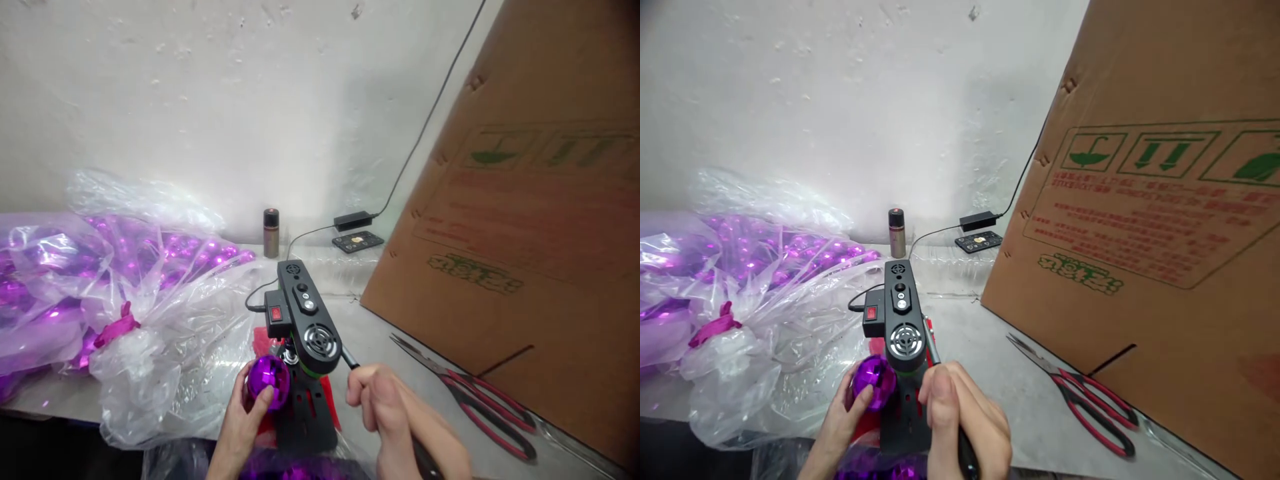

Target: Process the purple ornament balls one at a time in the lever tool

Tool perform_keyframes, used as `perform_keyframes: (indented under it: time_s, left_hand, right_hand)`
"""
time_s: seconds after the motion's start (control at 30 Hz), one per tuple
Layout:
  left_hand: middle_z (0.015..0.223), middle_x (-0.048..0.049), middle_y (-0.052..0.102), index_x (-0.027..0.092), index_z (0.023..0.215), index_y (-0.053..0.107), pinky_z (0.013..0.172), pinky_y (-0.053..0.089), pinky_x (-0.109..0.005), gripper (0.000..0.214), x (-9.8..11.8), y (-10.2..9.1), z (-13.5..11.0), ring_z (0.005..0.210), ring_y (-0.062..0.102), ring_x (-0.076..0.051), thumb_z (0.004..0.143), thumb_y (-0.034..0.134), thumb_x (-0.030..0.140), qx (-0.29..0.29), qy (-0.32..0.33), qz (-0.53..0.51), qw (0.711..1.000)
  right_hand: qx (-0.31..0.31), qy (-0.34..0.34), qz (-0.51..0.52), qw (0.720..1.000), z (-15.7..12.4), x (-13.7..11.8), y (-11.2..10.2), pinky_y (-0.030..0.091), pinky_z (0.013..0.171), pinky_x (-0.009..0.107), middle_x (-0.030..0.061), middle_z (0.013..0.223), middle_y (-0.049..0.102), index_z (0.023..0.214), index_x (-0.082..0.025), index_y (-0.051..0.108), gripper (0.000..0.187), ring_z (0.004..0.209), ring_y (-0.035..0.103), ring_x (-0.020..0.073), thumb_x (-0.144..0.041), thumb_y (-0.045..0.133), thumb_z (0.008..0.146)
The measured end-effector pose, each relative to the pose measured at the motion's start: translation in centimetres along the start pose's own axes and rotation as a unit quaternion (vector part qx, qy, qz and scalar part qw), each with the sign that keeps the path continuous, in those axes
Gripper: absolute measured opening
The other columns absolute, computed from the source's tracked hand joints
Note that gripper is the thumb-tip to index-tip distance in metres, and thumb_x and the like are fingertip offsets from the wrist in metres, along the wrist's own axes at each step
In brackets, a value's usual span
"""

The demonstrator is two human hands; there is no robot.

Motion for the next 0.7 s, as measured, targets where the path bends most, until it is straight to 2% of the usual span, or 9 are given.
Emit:
perform_keyframes:
  time_s: [0.1, 0.2, 0.33, 0.43, 0.53, 0.7]
  left_hand:
    - [0.145, -0.0175, 0.085, 0.02, 0.144, 0.073, 0.124, 0.06, -0.055, 0.081, -0.2, 1.1, -0.3, 0.139, 0.079, -0.041, 0.08, 0.087, 0.067, -0.022, 0.048, 0.068, 0.996]
    - [0.145, -0.0179, 0.084, 0.02, 0.142, 0.074, 0.126, 0.057, -0.062, 0.077, -0.5, 1.8, -0.7, 0.139, 0.077, -0.043, 0.076, 0.09, 0.057, -0.037, 0.098, 0.134, 0.985]
    - [0.139, -0.0181, 0.086, 0.021, 0.145, 0.073, 0.119, 0.061, -0.069, 0.078, -0.8, 2.0, -1.2, 0.129, 0.08, -0.045, 0.075, 0.091, 0.048, -0.035, 0.144, 0.202, 0.968]
    - [0.144, -0.0205, 0.084, 0.019, 0.152, 0.071, 0.118, 0.061, -0.072, 0.078, -0.8, 2.2, -1.3, 0.133, 0.079, -0.046, 0.079, 0.09, 0.042, -0.051, 0.172, 0.251, 0.951]
    - [0.15, -0.0217, 0.081, 0.019, 0.155, 0.071, 0.117, 0.064, -0.071, 0.078, -1.0, 2.2, -1.2, 0.138, 0.079, -0.047, 0.083, 0.092, 0.041, -0.087, 0.206, 0.29, 0.931]
    - [0.147, -0.021, 0.083, 0.019, 0.155, 0.073, 0.112, 0.069, -0.068, 0.077, -1.3, 1.9, -1.2, 0.132, 0.082, -0.047, 0.082, 0.095, 0.035, -0.097, 0.253, 0.315, 0.91]
  right_hand:
    - [-0.052, -0.05, -0.006, 0.997, 0.2, 0.7, -0.8, 0.042, 0.055, 0.026, -0.0015, 0.067, 0.057, 0.075, -0.022, 0.06, 0.047, 0.057, 0.055, 0.0102, -0.021, 0.052, 0.121]
    - [-0.086, -0.084, -0.001, 0.993, 0.4, 1.2, -1.3, 0.045, 0.056, 0.023, -0.0015, 0.068, 0.06, 0.078, -0.022, 0.059, 0.042, 0.059, 0.058, 0.0101, -0.013, 0.051, 0.118]
    - [-0.088, -0.088, 0.006, 0.992, 0.2, 1.2, -1.2, 0.044, 0.057, 0.023, -0.0016, 0.07, 0.062, 0.079, -0.022, 0.058, 0.041, 0.061, 0.06, 0.0101, -0.011, 0.05, 0.118]
    - [-0.057, -0.055, 0.009, 0.997, -0.3, 1.2, -1.2, 0.044, 0.059, 0.025, -0.0013, 0.072, 0.062, 0.08, -0.022, 0.06, 0.042, 0.063, 0.06, 0.0105, -0.014, 0.05, 0.12]
    - [-0.075, -0.062, 0.007, 0.995, -0.4, 1.3, -1.5, 0.043, 0.058, 0.025, -0.0008, 0.074, 0.063, 0.082, -0.022, 0.063, 0.04, 0.064, 0.061, 0.011, -0.014, 0.05, 0.119]
    - [-0.091, -0.073, 0.005, 0.993, -0.1, 1.2, -1.5, 0.041, 0.057, 0.025, -0.0016, 0.074, 0.063, 0.082, -0.022, 0.059, 0.039, 0.064, 0.061, 0.0103, -0.013, 0.05, 0.119]
Point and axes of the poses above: each hand's wrist, its own z-axis towards the middle knuckle, its own y-axis out of the palm, x = y × z, the point moved 2 cm from there along z, towards the middle knuckle
